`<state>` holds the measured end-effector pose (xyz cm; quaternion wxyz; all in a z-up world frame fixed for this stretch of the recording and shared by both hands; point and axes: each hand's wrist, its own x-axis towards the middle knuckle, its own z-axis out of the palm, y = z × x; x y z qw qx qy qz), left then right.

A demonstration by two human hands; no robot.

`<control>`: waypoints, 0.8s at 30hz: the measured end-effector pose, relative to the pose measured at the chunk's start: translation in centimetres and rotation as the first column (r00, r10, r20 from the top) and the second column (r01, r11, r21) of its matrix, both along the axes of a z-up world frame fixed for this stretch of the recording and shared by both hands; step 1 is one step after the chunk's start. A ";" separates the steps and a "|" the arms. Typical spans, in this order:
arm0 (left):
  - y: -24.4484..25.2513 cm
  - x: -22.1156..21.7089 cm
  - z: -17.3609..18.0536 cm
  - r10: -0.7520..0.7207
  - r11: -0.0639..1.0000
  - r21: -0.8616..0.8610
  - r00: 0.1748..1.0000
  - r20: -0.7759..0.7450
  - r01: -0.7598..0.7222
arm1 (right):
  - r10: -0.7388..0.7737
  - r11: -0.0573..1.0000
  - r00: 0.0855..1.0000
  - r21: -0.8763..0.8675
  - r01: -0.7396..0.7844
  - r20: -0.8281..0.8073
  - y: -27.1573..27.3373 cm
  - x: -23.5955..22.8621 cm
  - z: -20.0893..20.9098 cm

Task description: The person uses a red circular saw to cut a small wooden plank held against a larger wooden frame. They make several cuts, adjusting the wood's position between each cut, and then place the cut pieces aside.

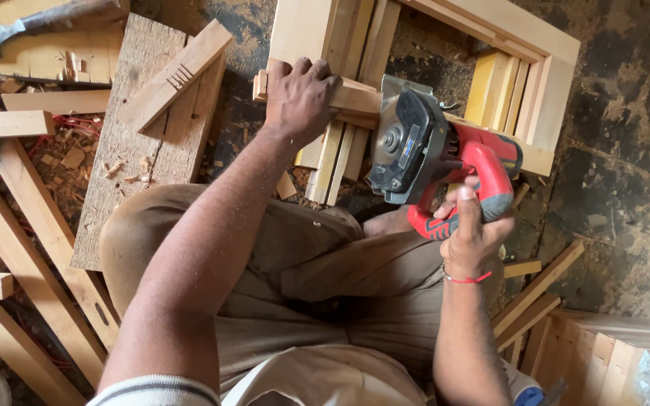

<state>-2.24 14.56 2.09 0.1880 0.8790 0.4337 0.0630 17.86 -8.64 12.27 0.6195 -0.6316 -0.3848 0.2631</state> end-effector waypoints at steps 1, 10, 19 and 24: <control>0.0 0.0 0.0 -0.002 1.000 0.002 1.000 -0.001 0.002 | 0.002 1.000 1.000 -0.002 -0.002 0.021 0.2 0.0 0.2; -0.2 0.0 -0.1 0.005 1.000 0.005 0.999 0.036 -0.005 | 0.024 1.000 0.998 0.010 -0.025 0.061 1.5 -0.5 0.8; -0.3 0.0 -0.5 0.011 1.000 0.015 0.998 0.062 -0.012 | 0.023 0.999 0.996 0.034 -0.026 0.090 2.1 -0.2 0.3; -0.1 0.0 -0.6 0.013 1.000 0.025 0.999 0.050 -0.014 | 0.009 0.999 0.996 0.033 -0.012 0.094 2.7 -0.2 0.3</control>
